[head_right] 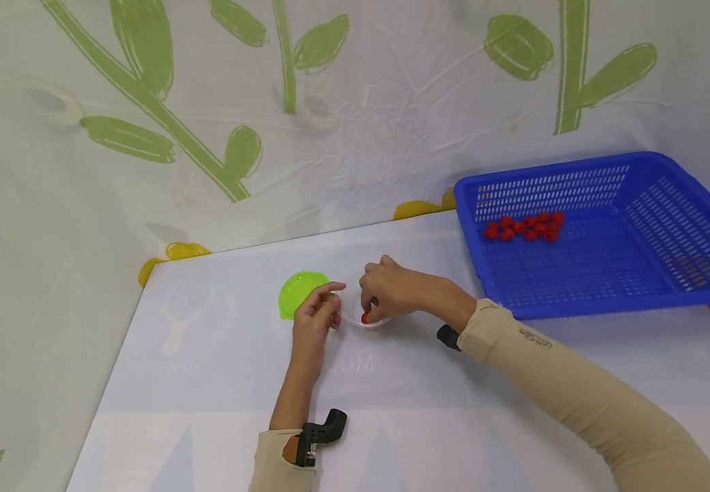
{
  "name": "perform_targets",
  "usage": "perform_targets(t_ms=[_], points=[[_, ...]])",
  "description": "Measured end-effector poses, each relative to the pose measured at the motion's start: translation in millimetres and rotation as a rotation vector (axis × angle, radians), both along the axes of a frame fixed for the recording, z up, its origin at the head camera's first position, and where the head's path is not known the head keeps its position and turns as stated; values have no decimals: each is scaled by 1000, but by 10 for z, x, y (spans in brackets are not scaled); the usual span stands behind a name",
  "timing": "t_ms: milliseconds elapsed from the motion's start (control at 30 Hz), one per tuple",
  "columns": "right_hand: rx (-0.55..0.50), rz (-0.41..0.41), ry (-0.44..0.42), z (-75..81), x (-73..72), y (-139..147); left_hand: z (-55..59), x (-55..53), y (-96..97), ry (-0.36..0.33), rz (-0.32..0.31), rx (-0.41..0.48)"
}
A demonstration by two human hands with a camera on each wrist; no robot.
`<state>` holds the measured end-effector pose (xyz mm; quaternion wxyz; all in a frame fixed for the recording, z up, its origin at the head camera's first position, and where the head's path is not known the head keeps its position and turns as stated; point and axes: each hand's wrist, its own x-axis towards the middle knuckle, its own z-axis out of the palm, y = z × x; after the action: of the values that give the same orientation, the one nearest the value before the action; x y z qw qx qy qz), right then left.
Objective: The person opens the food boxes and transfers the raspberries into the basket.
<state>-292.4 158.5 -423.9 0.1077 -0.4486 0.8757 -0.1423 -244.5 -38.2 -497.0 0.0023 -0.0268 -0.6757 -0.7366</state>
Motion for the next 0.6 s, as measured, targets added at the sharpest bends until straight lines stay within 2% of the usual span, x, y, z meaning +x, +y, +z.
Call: perform_targets(t_ms=[100,333,600], points=[[-45,-16,-1,18,8,23,-3,0,-5,-10,-1,3],[-136,-99,5,185,73,144,61,12,11,-35,-3,-19],[-200,-150,75,358,150,326,324,148,27,-28,-4,-39]])
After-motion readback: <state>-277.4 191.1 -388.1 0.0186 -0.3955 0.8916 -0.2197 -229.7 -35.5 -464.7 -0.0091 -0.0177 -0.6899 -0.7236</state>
